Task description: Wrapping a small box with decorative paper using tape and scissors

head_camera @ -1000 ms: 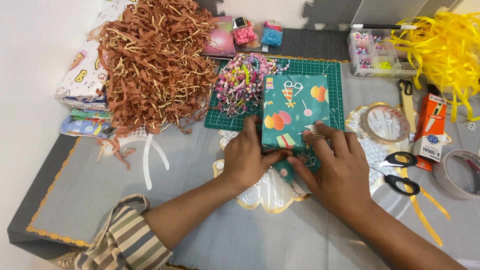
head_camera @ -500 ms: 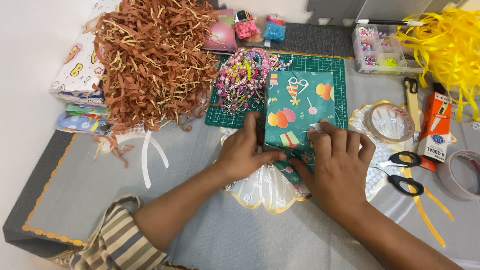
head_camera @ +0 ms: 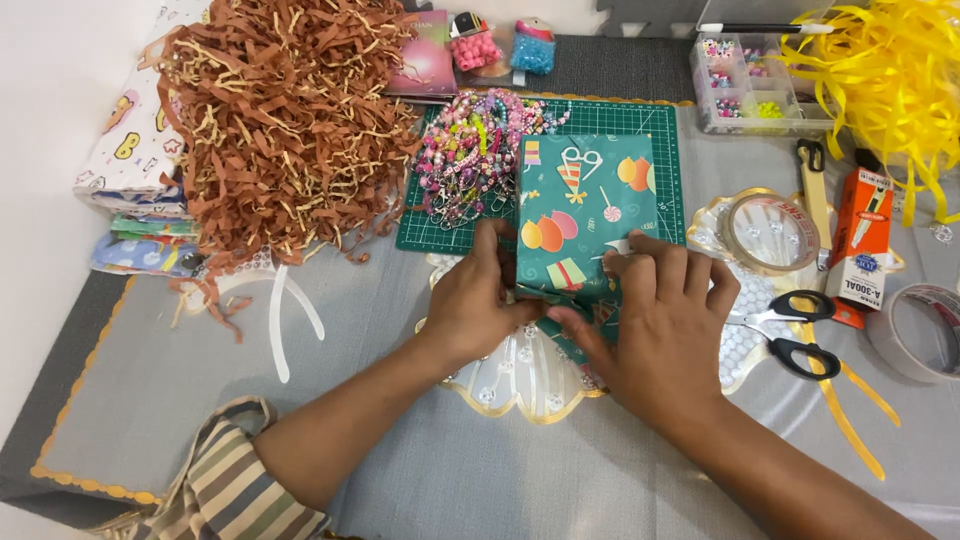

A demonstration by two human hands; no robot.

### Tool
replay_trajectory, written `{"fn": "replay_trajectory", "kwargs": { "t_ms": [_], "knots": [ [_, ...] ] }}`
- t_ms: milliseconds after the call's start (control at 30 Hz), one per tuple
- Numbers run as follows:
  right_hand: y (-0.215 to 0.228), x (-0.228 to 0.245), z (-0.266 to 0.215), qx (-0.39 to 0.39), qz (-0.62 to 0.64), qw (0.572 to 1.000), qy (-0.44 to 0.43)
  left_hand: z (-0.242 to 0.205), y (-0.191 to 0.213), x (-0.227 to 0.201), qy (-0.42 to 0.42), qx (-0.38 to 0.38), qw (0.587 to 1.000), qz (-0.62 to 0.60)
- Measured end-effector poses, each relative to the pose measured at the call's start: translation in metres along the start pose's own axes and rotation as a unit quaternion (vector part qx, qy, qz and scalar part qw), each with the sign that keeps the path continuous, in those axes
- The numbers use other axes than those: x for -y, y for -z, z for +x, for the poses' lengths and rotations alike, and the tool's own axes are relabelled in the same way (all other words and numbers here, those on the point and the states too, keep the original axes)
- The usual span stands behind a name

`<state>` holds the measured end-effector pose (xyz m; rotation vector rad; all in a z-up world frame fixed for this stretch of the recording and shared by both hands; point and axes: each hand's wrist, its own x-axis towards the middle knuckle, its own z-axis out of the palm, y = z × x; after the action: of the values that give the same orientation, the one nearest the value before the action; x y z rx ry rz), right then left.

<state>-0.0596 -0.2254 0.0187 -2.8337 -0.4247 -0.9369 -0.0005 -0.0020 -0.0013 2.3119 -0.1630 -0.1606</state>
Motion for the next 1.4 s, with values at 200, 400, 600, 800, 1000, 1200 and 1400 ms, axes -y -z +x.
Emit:
{"fn": "replay_trajectory", "kwargs": {
  "t_ms": [200, 400, 600, 800, 1000, 1200, 1400],
  "knots": [
    [-0.012, 0.001, -0.007, -0.029, -0.037, 0.999, 0.026, 0.002, -0.002, 0.002, 0.015, -0.001, 1.0, -0.009],
    [0.002, -0.01, -0.005, 0.034, -0.044, 0.998, 0.032, -0.001, -0.003, -0.001, 0.011, -0.014, 1.0, -0.004],
    [0.017, -0.024, -0.006, 0.114, -0.074, 0.989, 0.054, 0.0, -0.007, 0.004, -0.006, -0.022, 1.0, 0.012],
    [0.006, -0.009, -0.006, 0.043, -0.007, 0.999, 0.025, -0.001, -0.004, 0.0, -0.001, -0.016, 1.0, 0.014],
    [0.002, -0.01, -0.011, 0.028, -0.074, 0.996, 0.047, 0.004, 0.001, 0.014, -0.036, 0.016, 0.999, -0.014],
    [0.002, -0.009, -0.009, 0.037, -0.064, 0.996, 0.045, 0.005, 0.002, 0.01, -0.036, 0.01, 0.999, -0.004],
    [0.002, -0.008, -0.007, 0.033, -0.07, 0.996, 0.049, -0.002, -0.017, 0.0, -0.048, -0.108, 0.993, 0.003]
  ]
}}
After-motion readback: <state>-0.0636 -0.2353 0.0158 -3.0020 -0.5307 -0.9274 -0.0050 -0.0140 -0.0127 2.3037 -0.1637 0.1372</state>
